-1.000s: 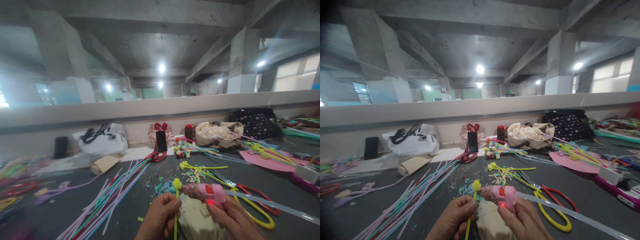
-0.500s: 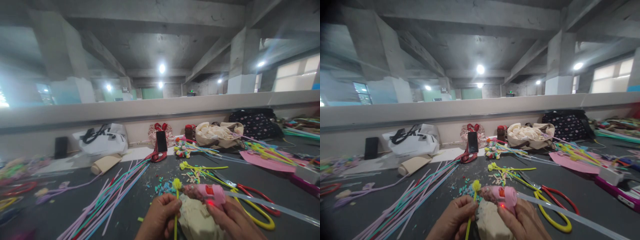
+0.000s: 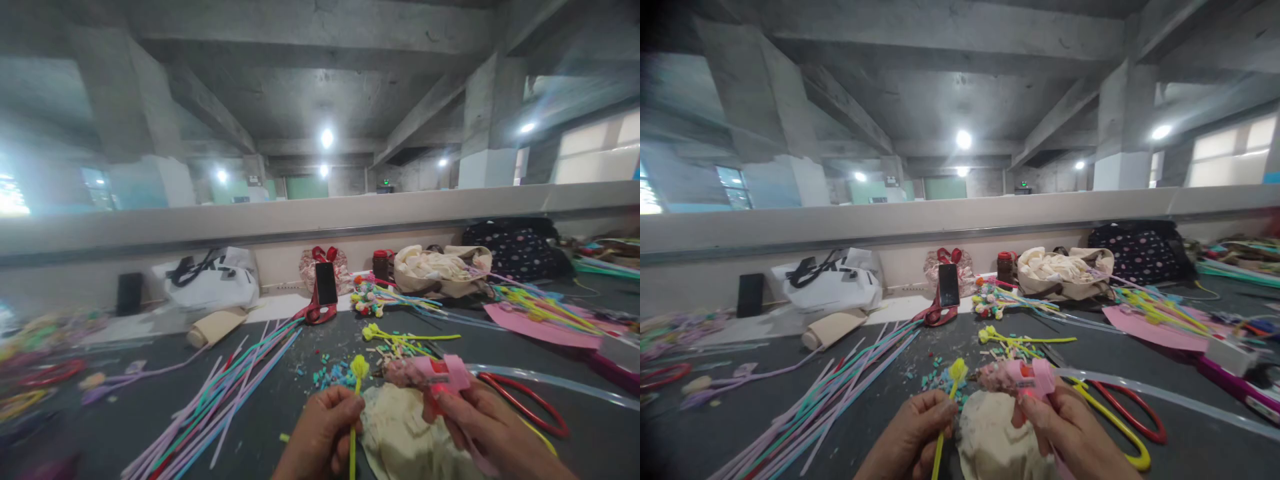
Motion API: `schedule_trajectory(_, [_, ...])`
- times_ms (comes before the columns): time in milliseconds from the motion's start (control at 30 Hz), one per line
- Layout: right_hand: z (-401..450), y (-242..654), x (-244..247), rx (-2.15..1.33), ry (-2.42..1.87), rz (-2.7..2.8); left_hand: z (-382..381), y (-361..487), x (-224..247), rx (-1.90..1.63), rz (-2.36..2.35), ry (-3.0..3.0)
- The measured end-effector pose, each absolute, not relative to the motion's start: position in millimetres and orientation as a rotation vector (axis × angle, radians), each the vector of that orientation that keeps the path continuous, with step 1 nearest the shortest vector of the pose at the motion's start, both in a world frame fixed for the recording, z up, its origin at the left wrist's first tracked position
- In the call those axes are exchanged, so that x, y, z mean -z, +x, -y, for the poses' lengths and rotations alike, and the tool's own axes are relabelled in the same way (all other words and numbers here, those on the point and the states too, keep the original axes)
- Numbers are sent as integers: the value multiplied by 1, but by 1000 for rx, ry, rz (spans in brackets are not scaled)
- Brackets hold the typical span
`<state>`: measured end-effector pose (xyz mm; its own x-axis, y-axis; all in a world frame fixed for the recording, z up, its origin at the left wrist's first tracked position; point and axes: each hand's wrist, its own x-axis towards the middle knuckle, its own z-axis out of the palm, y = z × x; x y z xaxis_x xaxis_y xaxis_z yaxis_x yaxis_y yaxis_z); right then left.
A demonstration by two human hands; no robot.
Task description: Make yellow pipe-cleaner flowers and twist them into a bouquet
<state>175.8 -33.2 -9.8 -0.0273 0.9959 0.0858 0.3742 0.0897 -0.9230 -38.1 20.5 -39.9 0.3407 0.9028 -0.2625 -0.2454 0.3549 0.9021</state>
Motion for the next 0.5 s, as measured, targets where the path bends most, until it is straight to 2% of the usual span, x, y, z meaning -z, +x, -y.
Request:
schedule_trajectory(133, [28,186,17,-1022,-1468,1564,-17,-43,28,-920,-935,896])
schedule_trajectory(300, [21,201,34,-989,-1616,1787,-5,-69,-9,-982,-960,984])
schedule_trajectory(367, [16,205,38,-915,-1660,1883,-5,-86,-23,-1008,-963,1022])
schedule_trajectory(500, [12,204,40,-548,-1871,2017,-11,-123,-36,-1127,-982,984])
